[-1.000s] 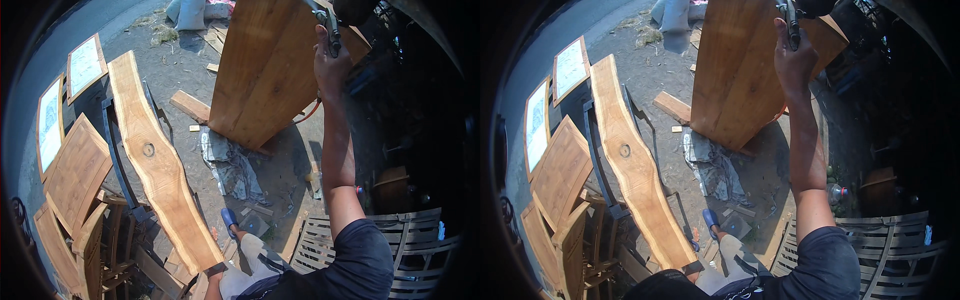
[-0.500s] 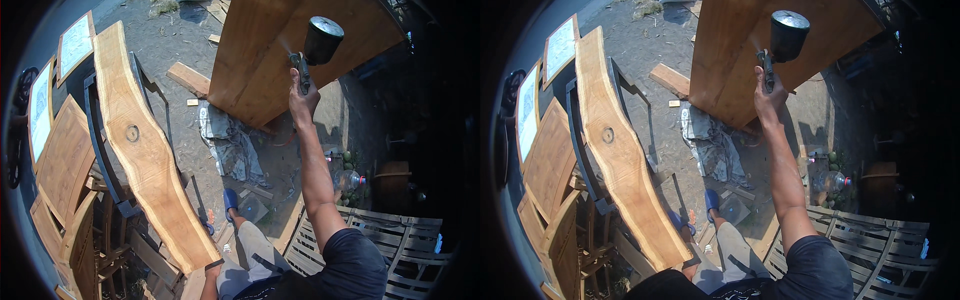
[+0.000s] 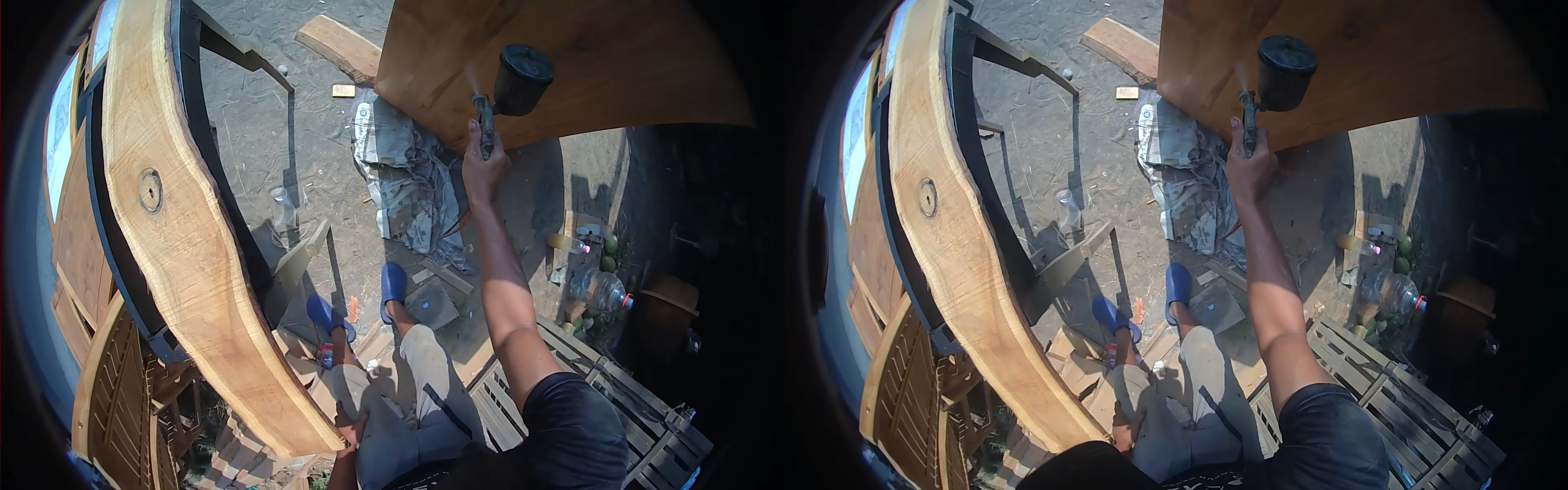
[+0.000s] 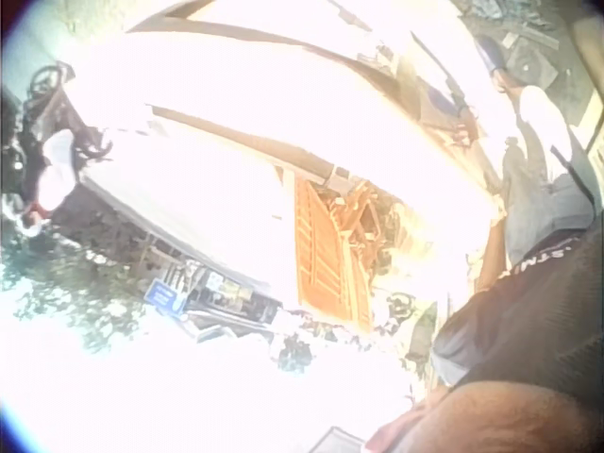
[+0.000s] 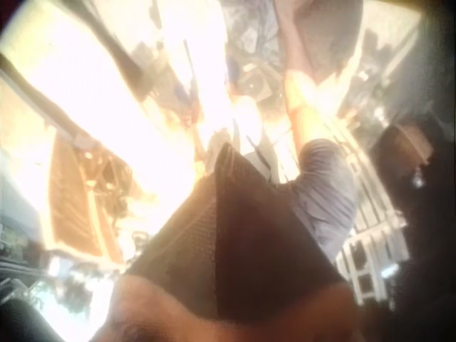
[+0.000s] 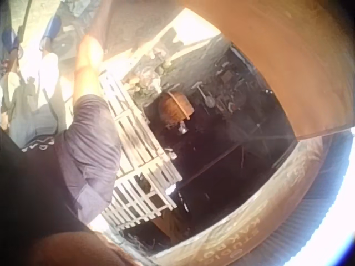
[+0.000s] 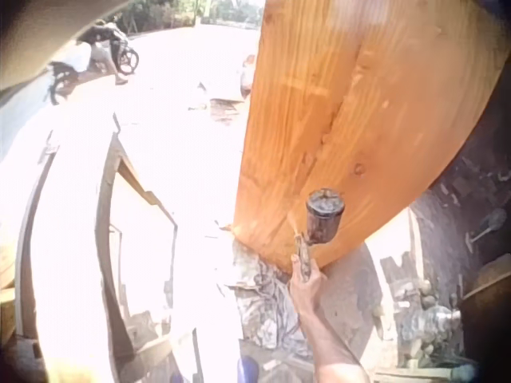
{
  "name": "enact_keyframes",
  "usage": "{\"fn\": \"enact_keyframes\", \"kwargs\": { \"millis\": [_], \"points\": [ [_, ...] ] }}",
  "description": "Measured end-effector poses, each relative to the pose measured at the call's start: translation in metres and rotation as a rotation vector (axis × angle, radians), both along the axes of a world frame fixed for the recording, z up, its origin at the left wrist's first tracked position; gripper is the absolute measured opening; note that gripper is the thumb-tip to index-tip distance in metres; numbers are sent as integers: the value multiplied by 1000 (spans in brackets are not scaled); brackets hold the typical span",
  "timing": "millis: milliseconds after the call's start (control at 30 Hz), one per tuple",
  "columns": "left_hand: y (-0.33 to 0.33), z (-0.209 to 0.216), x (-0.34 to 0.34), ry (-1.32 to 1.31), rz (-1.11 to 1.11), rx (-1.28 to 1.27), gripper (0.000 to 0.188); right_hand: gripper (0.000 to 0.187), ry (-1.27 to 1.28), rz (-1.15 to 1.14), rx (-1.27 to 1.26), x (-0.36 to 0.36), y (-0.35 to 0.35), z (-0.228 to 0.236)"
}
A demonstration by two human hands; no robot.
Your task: The person uses a spray gun to apply a finish to a wooden cabinet and other wooden furniture pieces, then refills the spray gun's container with a liquid from a bottle and stirs it with a stick.
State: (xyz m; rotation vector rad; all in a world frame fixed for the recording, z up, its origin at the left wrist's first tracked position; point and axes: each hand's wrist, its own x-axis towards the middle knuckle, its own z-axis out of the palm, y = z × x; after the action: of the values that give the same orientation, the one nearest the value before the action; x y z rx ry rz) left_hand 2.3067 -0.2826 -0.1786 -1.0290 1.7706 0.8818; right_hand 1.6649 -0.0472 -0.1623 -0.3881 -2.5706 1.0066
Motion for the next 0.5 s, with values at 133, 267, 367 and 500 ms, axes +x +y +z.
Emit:
{"fn": "enact_keyframes", "kwargs": {
  "millis": [133,267,367,500],
  "points": [
    [7,7,-13,-13,68,62,110,46,-1,37,-27,-6,9,-89],
    [6,5,-10,-22,155,63,108,44,-2,7,-16,-6,14,-166],
    [5,10,-12,-80,217,80,109,44,-8,-31,-15,-5,14,-222],
    [2,12,-12,-126,303,99,109,44,-24,-44,32,-2,25,-297]
  ]
}}
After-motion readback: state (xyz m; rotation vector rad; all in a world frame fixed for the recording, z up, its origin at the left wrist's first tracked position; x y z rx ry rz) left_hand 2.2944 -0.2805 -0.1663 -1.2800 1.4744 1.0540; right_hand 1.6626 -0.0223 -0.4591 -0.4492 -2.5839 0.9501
